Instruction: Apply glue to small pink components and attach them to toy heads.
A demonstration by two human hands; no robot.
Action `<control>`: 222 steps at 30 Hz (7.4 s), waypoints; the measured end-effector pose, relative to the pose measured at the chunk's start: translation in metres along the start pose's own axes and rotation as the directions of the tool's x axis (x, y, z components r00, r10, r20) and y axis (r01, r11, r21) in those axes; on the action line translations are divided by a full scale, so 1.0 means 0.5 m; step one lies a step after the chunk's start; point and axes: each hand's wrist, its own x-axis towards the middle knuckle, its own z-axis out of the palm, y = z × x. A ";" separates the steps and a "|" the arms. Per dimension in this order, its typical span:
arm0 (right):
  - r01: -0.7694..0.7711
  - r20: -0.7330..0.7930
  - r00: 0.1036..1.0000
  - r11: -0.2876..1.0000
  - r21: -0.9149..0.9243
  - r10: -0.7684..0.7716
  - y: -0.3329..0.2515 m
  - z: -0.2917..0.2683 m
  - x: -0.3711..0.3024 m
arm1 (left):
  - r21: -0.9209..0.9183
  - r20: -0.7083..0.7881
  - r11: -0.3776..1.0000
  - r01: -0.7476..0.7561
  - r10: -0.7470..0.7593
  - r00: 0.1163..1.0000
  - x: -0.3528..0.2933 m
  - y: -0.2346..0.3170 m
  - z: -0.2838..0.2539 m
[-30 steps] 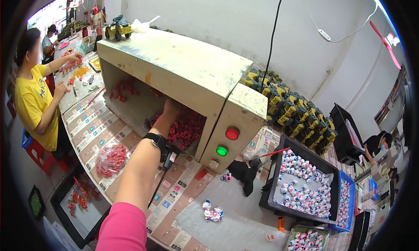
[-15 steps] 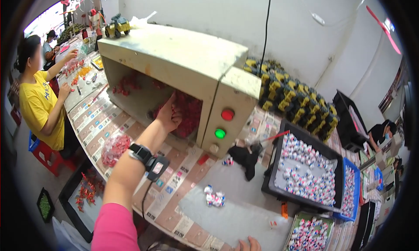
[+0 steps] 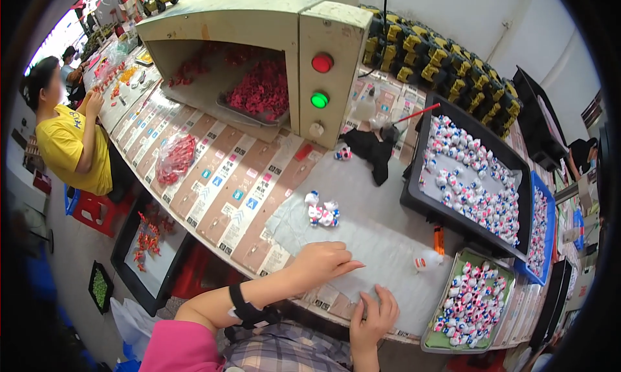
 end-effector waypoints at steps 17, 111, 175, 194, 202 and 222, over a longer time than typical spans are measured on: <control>0.003 -0.054 0.999 0.999 0.041 -0.001 -0.003 0.001 -0.002 | 0.214 -0.168 0.976 -0.032 0.069 0.983 0.062 -0.133 -0.144; 0.237 -0.405 0.913 0.743 0.626 0.049 -0.076 -0.121 0.086 | -0.824 0.550 -0.003 0.567 -0.250 0.797 -0.092 0.099 -0.094; -0.639 0.665 0.741 -0.210 0.740 0.091 -0.054 -0.058 0.101 | -0.911 0.279 0.191 0.366 -0.367 0.887 -0.072 0.082 -0.078; -0.466 0.437 0.884 0.253 0.848 0.165 -0.041 -0.081 0.098 | -0.884 0.323 0.231 0.405 -0.323 0.889 -0.075 0.090 -0.068; -0.548 0.546 0.835 0.194 0.813 0.071 -0.049 -0.081 0.114 | -0.825 0.316 0.382 0.417 -0.300 0.900 -0.087 0.097 -0.059; -0.304 0.230 0.952 0.542 0.783 0.202 -0.073 -0.090 0.088 | -0.840 0.234 0.456 0.293 -0.182 0.955 -0.082 0.112 -0.071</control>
